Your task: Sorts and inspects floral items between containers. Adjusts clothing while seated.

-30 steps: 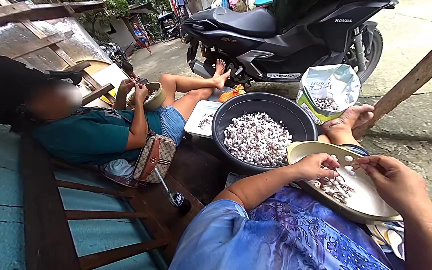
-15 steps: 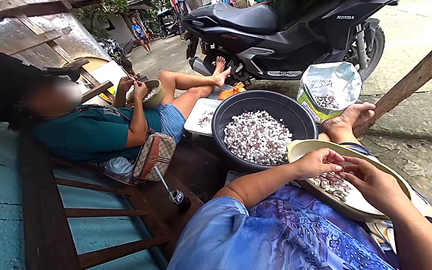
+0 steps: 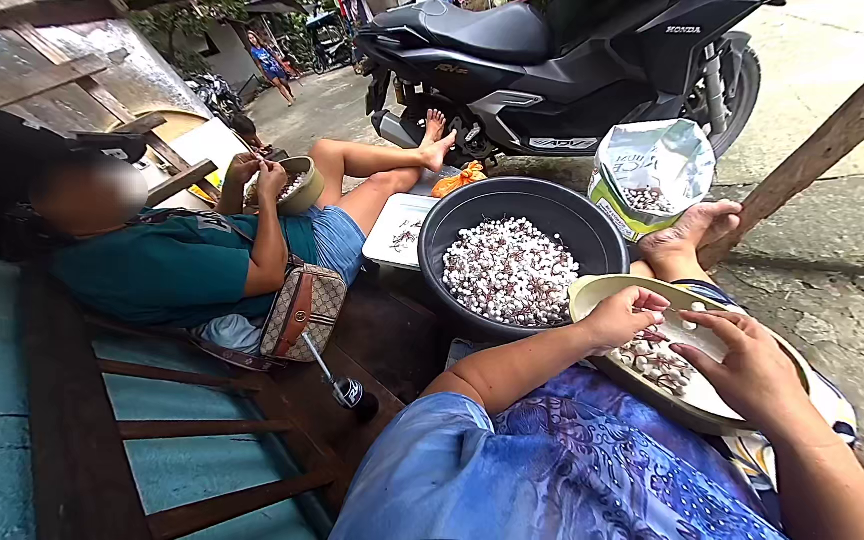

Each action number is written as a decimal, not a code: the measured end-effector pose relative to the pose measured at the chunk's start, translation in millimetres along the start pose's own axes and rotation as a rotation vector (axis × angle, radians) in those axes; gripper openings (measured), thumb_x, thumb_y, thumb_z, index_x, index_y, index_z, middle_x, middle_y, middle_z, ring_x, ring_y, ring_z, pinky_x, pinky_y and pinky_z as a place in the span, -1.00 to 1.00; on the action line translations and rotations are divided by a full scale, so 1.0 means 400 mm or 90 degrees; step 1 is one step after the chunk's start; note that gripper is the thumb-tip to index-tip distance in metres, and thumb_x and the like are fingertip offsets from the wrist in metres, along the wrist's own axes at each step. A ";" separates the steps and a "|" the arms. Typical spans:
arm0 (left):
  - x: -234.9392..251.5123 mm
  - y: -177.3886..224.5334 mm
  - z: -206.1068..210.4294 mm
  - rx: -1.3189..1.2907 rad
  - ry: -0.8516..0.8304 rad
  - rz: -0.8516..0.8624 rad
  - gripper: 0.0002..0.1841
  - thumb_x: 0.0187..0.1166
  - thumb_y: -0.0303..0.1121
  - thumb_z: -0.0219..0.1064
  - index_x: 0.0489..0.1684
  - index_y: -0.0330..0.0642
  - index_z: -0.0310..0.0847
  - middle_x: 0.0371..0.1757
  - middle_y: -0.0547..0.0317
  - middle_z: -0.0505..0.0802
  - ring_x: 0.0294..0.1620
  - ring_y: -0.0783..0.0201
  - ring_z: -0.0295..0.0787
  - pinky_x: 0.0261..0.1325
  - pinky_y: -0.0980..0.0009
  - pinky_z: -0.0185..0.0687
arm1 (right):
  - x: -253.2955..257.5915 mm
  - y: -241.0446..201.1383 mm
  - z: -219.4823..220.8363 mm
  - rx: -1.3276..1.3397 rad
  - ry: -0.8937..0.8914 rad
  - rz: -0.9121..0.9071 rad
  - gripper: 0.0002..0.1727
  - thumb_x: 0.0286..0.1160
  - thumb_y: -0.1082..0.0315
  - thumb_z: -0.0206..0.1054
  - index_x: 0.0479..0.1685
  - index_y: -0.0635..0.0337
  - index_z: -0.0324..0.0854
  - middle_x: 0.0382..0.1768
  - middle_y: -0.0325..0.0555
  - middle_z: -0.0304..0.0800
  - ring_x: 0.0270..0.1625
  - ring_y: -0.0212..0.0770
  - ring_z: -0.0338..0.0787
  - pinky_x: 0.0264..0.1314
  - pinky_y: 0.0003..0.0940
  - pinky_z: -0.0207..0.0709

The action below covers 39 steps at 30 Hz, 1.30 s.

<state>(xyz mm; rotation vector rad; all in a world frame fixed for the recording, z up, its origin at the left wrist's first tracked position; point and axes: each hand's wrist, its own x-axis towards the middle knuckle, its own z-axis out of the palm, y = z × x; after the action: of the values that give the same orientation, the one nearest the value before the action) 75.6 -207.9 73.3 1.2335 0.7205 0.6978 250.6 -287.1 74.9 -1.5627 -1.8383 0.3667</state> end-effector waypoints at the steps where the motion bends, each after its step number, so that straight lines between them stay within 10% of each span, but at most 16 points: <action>1: 0.002 -0.005 0.008 -0.034 0.015 -0.008 -0.69 0.73 -0.64 0.06 0.39 -0.53 0.34 0.23 -0.17 0.63 0.05 0.19 0.73 0.14 0.23 0.73 | -0.004 -0.013 0.007 0.013 -0.010 -0.016 -0.46 0.27 0.39 0.59 0.33 0.27 0.70 0.27 0.44 0.63 0.17 0.39 0.71 0.13 0.34 0.58; 4: 0.001 -0.023 0.032 -0.112 0.036 -0.024 -0.72 0.78 -0.60 0.00 0.38 -0.48 0.32 0.12 -0.06 0.61 -0.06 0.28 0.66 0.03 0.31 0.69 | -0.014 -0.036 0.040 0.040 -0.024 -0.042 -0.43 0.25 0.40 0.62 0.36 0.24 0.68 0.22 0.36 0.64 -0.13 0.11 0.81 -0.15 -0.02 0.73; 15: -0.023 -0.008 0.053 -0.145 -0.034 -0.011 -0.75 0.77 -0.60 -0.08 0.29 -0.43 0.35 0.05 0.03 0.63 -0.06 0.30 0.66 0.03 0.30 0.68 | -0.022 -0.020 0.038 0.039 0.064 -0.077 -0.72 0.45 0.38 0.44 0.05 0.36 0.74 -0.02 0.24 0.75 -0.24 -0.08 0.80 -0.15 -0.23 0.73; 30: -0.016 0.016 -0.013 -0.070 0.054 0.004 -0.71 0.87 -0.43 -0.12 0.35 -0.33 0.40 0.39 -0.04 0.65 0.37 0.16 0.68 0.36 0.11 0.68 | -0.037 -0.016 -0.013 0.029 0.111 0.075 -0.67 0.54 0.37 0.44 0.22 0.33 0.69 0.14 0.24 0.74 -0.02 0.06 0.83 0.14 -0.01 0.73; 39: 0.008 0.037 -0.189 0.373 0.159 0.252 -0.74 0.72 -0.51 0.13 0.21 -0.46 0.60 0.26 -0.20 0.76 0.21 0.17 0.76 0.28 0.26 0.69 | -0.071 0.023 0.038 -0.051 -0.291 0.001 -0.73 0.45 0.28 0.55 0.10 0.08 0.86 0.29 0.05 0.81 0.40 0.22 0.71 0.40 0.37 0.50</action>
<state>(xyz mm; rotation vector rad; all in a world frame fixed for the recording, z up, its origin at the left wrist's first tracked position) 15.7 -159.2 73.8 1.8783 0.9374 1.0204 248.6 -308.7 49.0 -1.6308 -2.2160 0.7065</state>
